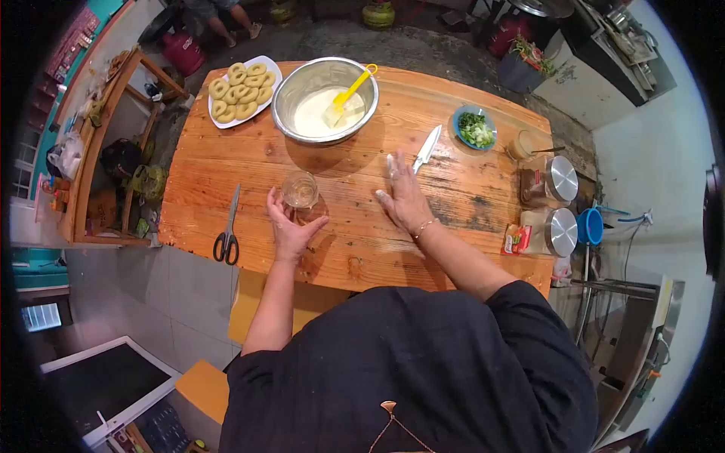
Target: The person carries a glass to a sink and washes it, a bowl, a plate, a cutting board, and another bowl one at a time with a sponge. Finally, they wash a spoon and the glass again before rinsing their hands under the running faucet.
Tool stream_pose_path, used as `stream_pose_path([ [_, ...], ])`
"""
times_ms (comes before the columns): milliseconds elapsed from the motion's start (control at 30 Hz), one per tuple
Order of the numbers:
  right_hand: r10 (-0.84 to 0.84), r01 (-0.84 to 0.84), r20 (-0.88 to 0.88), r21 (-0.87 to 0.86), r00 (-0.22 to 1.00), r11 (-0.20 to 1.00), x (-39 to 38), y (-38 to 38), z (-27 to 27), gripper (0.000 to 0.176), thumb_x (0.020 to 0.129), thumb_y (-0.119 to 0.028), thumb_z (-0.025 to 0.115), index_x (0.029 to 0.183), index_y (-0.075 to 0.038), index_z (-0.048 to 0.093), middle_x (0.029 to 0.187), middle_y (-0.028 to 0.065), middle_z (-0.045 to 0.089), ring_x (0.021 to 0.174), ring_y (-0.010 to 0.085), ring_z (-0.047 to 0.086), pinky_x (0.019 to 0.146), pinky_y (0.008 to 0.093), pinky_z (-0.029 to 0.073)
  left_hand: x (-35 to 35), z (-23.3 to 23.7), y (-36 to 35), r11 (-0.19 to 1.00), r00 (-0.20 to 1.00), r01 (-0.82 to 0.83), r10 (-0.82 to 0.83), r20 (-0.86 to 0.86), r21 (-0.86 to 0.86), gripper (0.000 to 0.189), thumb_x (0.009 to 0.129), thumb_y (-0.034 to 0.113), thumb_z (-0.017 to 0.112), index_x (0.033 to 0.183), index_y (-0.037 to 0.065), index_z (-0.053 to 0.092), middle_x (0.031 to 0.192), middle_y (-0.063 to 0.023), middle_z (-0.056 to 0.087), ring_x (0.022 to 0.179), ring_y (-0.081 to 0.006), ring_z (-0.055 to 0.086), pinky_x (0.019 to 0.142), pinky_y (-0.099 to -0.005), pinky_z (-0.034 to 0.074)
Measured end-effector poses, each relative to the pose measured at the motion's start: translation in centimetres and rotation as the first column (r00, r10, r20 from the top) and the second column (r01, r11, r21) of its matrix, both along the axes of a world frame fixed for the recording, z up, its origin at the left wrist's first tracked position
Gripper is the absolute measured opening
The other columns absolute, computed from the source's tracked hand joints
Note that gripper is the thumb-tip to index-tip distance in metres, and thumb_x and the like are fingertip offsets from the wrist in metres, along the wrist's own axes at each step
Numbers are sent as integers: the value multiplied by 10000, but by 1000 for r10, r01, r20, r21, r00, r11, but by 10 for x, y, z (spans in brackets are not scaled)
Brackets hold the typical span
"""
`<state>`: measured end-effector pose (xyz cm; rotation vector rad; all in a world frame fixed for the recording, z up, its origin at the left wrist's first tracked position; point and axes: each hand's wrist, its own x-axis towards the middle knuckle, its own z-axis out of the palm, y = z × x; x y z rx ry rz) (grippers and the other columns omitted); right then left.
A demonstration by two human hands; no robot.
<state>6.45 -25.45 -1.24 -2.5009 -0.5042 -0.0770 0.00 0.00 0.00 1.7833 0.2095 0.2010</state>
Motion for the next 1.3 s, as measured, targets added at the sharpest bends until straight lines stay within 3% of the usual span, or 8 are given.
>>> stream_pose_path([
  [300, 4, -1, 74, -37, 997, 999, -20, -35, 22, 642, 852, -295, 545, 1379, -57, 266, 1443, 231, 166, 1287, 403, 267, 1052, 421, 281, 13, -14, -17, 994, 993, -110, 111, 42, -20, 1001, 596, 109, 831, 1324, 26, 150, 1268, -167, 366, 1139, -255, 427, 963, -351, 387],
  [567, -94, 90, 5, 237, 996, 967, -81, -47, 37, 652, 857, -251, 545, 1360, 35, 245, 1432, 241, 194, 1306, 381, 256, 1063, 386, 257, 20, -21, -16, 958, 973, -210, 186, 136, 195, 754, 623, 104, 816, 1206, 17, 345, 1129, -125, 460, 1050, -212, 468, 916, -317, 395],
  [833, -269, 309, -157, 383, 950, 870, -142, -123, 104, 590, 869, -263, 546, 1341, -6, 303, 1327, 233, 370, 1218, 347, 405, 1021, 376, 323, 2, 37, -49, 1000, 952, 6, -10, 305, 14, 729, 626, 13, 775, 1209, 46, 339, 1127, -113, 446, 1075, -216, 449, 952, -337, 364],
  [867, -336, 333, -80, 468, 938, 818, -150, -133, 108, 490, 863, -245, 561, 1252, 20, 427, 1163, 219, 515, 1064, 339, 533, 1001, 363, 346, -1, 49, -58, 996, 949, 66, -45, 312, -55, 743, 626, -2, 769, 1220, 53, 326, 1135, -115, 446, 1086, -215, 446, 958, -339, 362],
  [1000, -479, 515, -198, 436, 855, 738, -197, -201, 135, 278, 851, -174, 585, 1030, 39, 588, 805, 157, 616, 730, 224, 612, 769, 303, 475, -12, 85, -98, 981, 915, 189, -195, 353, 53, 751, 634, -26, 746, 1236, 67, 306, 1158, -113, 442, 1105, -214, 440, 971, -343, 357],
  [1100, -514, 623, -366, 317, 776, 715, -245, -265, 131, 275, 851, -165, 586, 1032, 42, 586, 810, 149, 619, 734, 187, 602, 685, 281, 477, -20, 105, -139, 964, 897, 237, -266, 353, 122, 748, 633, -27, 740, 1237, 72, 309, 1165, -109, 437, 1110, -212, 434, 975, -343, 355],
  [1133, -532, 720, -499, 352, 685, 598, -282, -305, 122, 265, 850, -165, 582, 1021, 36, 596, 826, 141, 632, 743, 187, 612, 690, 284, 479, -28, 113, -178, 953, 891, 279, -301, 341, 115, 747, 633, -27, 739, 1237, 75, 311, 1164, -107, 435, 1110, -212, 433, 976, -341, 354],
  [1300, -643, 830, -557, 170, 525, 531, -373, -402, 97, 270, 833, -178, 581, 1007, 28, 602, 882, 162, 647, 775, 229, 632, 708, 319, 488, -50, 134, -279, 898, 830, 435, -427, 358, 64, 757, 625, -12, 739, 1243, 80, 312, 1162, -102, 432, 1115, -209, 430, 981, -348, 353],
])
